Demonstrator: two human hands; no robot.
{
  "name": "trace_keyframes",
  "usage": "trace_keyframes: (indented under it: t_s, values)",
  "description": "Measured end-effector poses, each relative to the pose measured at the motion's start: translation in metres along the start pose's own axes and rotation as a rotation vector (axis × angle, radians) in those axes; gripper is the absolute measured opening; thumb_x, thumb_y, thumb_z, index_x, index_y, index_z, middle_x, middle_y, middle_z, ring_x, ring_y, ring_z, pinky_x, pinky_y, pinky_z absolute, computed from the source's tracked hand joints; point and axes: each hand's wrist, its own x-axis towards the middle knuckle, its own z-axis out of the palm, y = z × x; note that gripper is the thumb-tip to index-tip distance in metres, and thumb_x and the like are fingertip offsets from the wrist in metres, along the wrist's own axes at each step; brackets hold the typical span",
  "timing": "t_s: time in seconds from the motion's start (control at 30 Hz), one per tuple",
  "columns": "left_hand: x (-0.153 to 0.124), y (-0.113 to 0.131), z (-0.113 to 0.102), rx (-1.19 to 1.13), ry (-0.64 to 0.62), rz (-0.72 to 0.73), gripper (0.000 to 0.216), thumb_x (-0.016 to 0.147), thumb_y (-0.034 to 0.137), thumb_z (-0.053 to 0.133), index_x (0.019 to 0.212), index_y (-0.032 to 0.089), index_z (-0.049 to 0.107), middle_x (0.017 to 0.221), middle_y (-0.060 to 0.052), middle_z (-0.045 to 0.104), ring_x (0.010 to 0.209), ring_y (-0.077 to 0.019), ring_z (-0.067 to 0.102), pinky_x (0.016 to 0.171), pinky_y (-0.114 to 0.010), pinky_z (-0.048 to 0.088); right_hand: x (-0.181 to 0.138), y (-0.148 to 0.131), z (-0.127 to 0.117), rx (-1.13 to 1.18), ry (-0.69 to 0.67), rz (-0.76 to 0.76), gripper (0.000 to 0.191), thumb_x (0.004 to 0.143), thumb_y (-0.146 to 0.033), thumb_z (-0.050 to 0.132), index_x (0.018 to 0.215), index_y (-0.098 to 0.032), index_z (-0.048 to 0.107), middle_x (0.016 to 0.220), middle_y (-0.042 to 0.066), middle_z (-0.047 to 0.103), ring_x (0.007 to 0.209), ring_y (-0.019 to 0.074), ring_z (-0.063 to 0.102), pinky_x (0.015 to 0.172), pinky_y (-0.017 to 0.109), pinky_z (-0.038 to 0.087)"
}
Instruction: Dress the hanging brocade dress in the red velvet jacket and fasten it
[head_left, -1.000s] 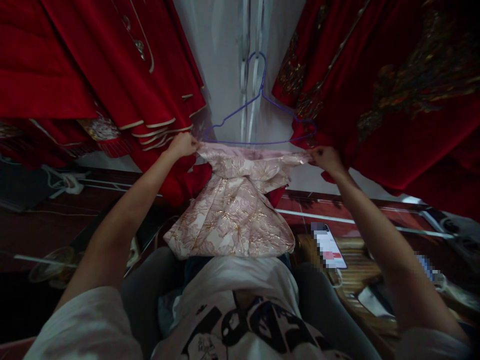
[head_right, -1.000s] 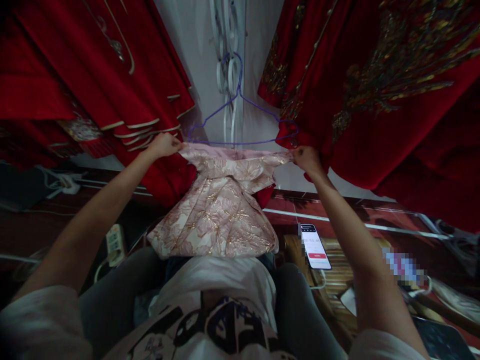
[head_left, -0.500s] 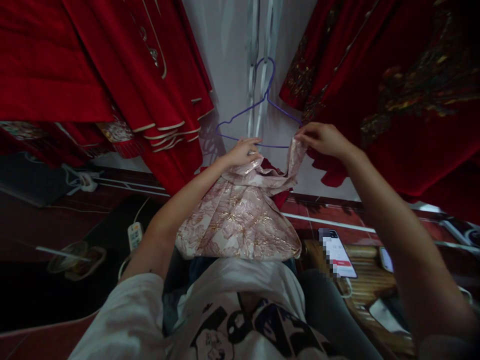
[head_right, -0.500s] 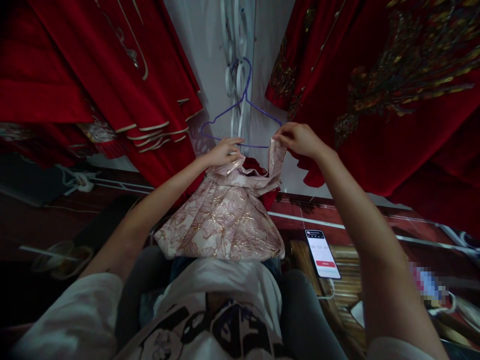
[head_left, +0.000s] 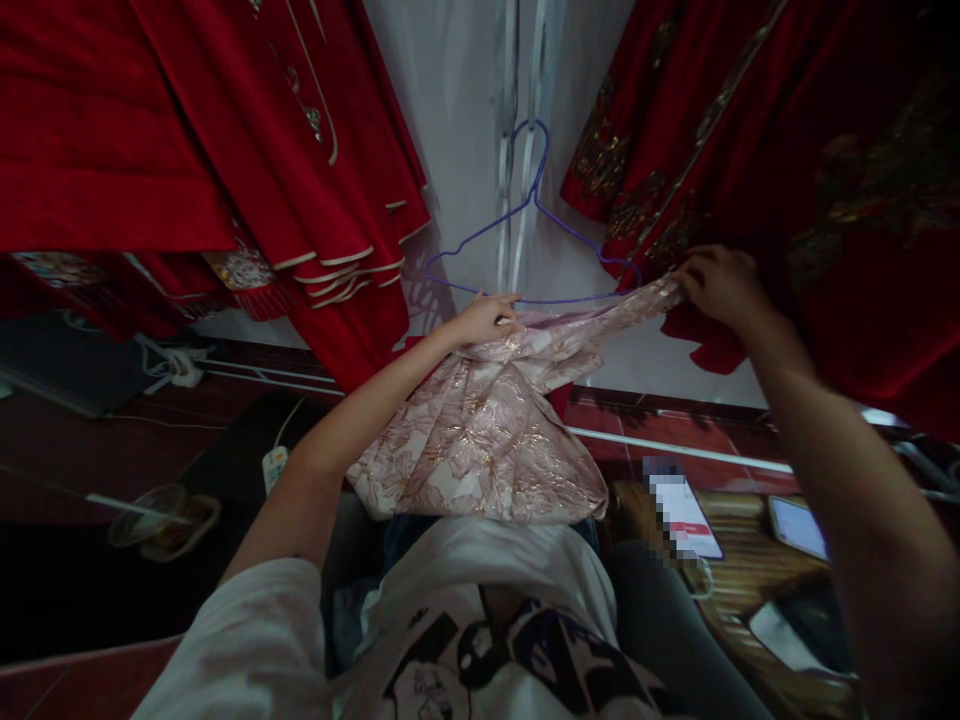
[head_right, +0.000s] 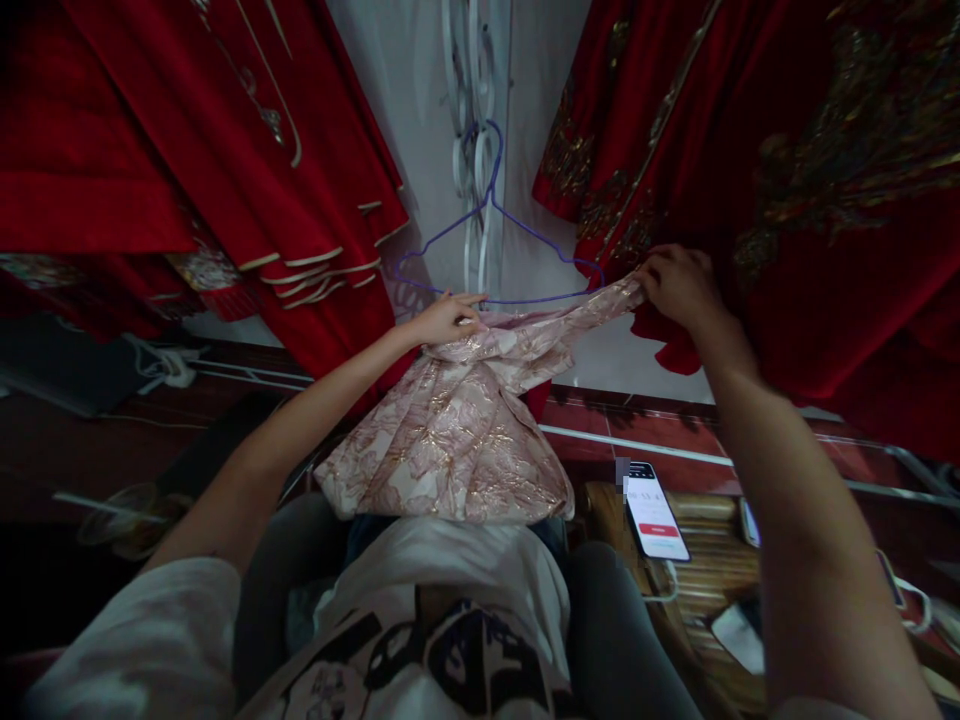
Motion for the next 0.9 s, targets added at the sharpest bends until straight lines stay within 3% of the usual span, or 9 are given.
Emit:
trace_keyframes:
  t_s: [0.17,0.4,0.5,0.6,0.73,0.8,0.9]
  values:
    - [-0.003,-0.001,0.003,-0.002,0.029,0.003,0.025,0.088,0.038,0.052,0.088,0.020,0.069,0.146,-0.010,0.044,0.137,-0.0278,0.037,0.110,-0.066,0.011,-0.004,0.001,0.001,0.009,0.011,-0.018,0.017,0.089,-0.018,0.053,0.099,-0.016,0.067,0.127,0.019,0.055,0.124,0.0244,0.043,0.105,0.039,0.020]
    - [-0.004,0.010,-0.002,-0.028,0.016,-0.002,0.024,0.087,0.038,0.054,0.088,0.019,0.069,0.146,-0.011,0.044,0.137,-0.0272,0.038,0.112,-0.063,0.012,0.001,-0.007,-0.007,0.257,0.175,-0.064,0.023,0.092,-0.029,0.048,0.098,-0.018,0.066,0.116,0.017,0.061,0.111,0.0231,0.051,0.097,0.033,0.034]
    - [0.002,0.020,0.001,-0.089,0.035,0.066,0.026,0.089,0.038,0.051,0.087,0.019,0.069,0.142,-0.010,0.049,0.135,-0.0249,0.041,0.113,-0.055,0.022,0.011,-0.032,-0.016,0.317,0.271,-0.016,0.022,0.092,-0.029,0.049,0.098,-0.014,0.065,0.107,0.016,0.063,0.102,0.0192,0.054,0.090,0.027,0.040]
    - [0.008,0.028,0.008,-0.154,0.068,0.129,0.028,0.091,0.038,0.048,0.089,0.019,0.069,0.139,-0.010,0.052,0.135,-0.0226,0.042,0.111,-0.044,0.030,0.022,-0.067,-0.022,0.361,0.232,0.043,0.024,0.095,-0.033,0.044,0.101,-0.018,0.062,0.102,0.011,0.065,0.091,0.0163,0.056,0.085,0.026,0.041]
    - [0.005,0.026,0.016,-0.249,0.149,0.063,0.027,0.092,0.037,0.045,0.093,0.021,0.067,0.140,-0.008,0.052,0.133,-0.0222,0.044,0.115,-0.044,0.020,0.029,-0.098,-0.011,0.435,0.130,0.056,0.031,0.098,-0.041,0.033,0.108,-0.021,0.055,0.098,0.009,0.065,0.088,0.0211,0.059,0.084,0.036,0.042]
    - [0.001,0.016,0.016,-0.341,0.239,-0.015,0.026,0.092,0.037,0.044,0.090,0.022,0.064,0.132,-0.006,0.059,0.121,-0.0216,0.054,0.114,-0.045,0.023,0.028,-0.101,-0.003,0.484,0.126,0.044,0.038,0.097,-0.051,0.031,0.106,-0.023,0.055,0.096,0.009,0.065,0.091,0.0259,0.059,0.086,0.043,0.042]
    - [-0.006,-0.011,0.011,-0.415,0.588,-0.217,0.025,0.092,0.038,0.043,0.085,0.021,0.060,0.097,-0.006,0.070,0.086,-0.0182,0.063,0.091,-0.037,0.046,0.025,-0.096,0.004,0.557,0.137,0.022,0.049,0.090,-0.066,0.031,0.103,-0.026,0.056,0.096,0.008,0.066,0.097,0.0297,0.059,0.088,0.048,0.041]
